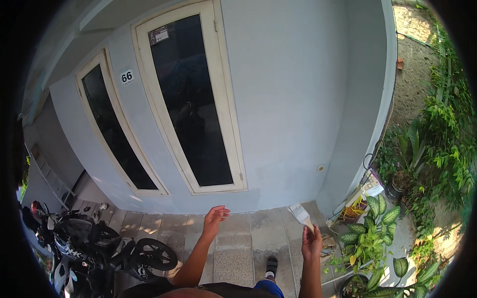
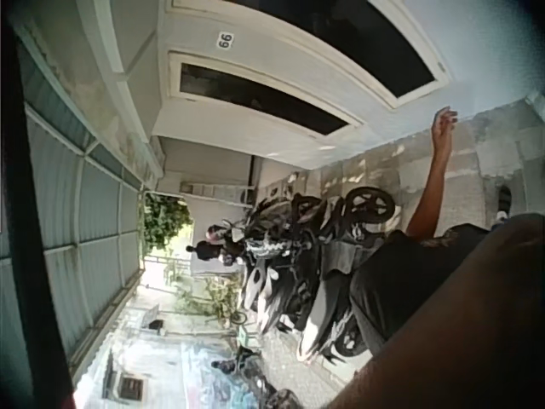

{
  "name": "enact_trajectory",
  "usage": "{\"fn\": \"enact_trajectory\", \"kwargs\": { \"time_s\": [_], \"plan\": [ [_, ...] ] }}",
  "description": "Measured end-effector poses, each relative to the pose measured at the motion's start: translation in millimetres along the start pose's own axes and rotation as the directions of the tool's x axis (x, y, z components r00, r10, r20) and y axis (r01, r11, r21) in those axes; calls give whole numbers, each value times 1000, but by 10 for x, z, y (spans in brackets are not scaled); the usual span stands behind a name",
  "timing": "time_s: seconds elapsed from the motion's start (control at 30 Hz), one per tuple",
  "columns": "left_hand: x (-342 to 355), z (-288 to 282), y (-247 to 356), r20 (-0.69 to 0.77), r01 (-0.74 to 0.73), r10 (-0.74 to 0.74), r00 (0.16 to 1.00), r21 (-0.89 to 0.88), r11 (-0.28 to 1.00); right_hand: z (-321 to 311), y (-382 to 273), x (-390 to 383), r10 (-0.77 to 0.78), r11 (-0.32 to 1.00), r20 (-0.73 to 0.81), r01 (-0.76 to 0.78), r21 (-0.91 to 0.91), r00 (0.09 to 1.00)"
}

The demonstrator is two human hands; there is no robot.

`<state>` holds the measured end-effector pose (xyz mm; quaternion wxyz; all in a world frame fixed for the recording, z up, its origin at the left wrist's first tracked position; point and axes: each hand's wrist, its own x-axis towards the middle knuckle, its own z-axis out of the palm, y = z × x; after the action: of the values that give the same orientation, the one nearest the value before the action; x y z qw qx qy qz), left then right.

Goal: Painting the white wooden frame of a glass entryway door using a brush and white paint.

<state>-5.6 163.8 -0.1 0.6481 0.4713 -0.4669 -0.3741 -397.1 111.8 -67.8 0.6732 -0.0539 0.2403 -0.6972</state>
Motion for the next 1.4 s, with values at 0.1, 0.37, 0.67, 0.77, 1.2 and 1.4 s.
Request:
{"fn": "enact_trajectory", "kwargs": {
  "time_s": [0.1,0.37,0.67,0.77,1.2,1.4],
  "plan": [
    [478,2,10,-34,-21,22,999,17,1000,356,95,588,24,1000,49,-23,-16,999],
    [1624,33,126,-233,-79,92,968,66,995,1749,14,2137,53,984,200,-17,-176,978],
    [2348,-204,317,-363,-226,246,899,98,969,4558,-94,2901,-269,783,619,542,-306,738],
    [2672,-373,359,-366,-279,302,880,116,953,5533,-8,2948,-394,751,695,647,-133,601],
    [4197,-1865,675,-286,-393,400,871,85,916,8903,1425,2823,-704,663,646,599,449,295],
    [4504,-2610,810,-268,-431,438,858,88,898,9726,2136,2835,-726,682,559,527,508,401]
  ]
}}
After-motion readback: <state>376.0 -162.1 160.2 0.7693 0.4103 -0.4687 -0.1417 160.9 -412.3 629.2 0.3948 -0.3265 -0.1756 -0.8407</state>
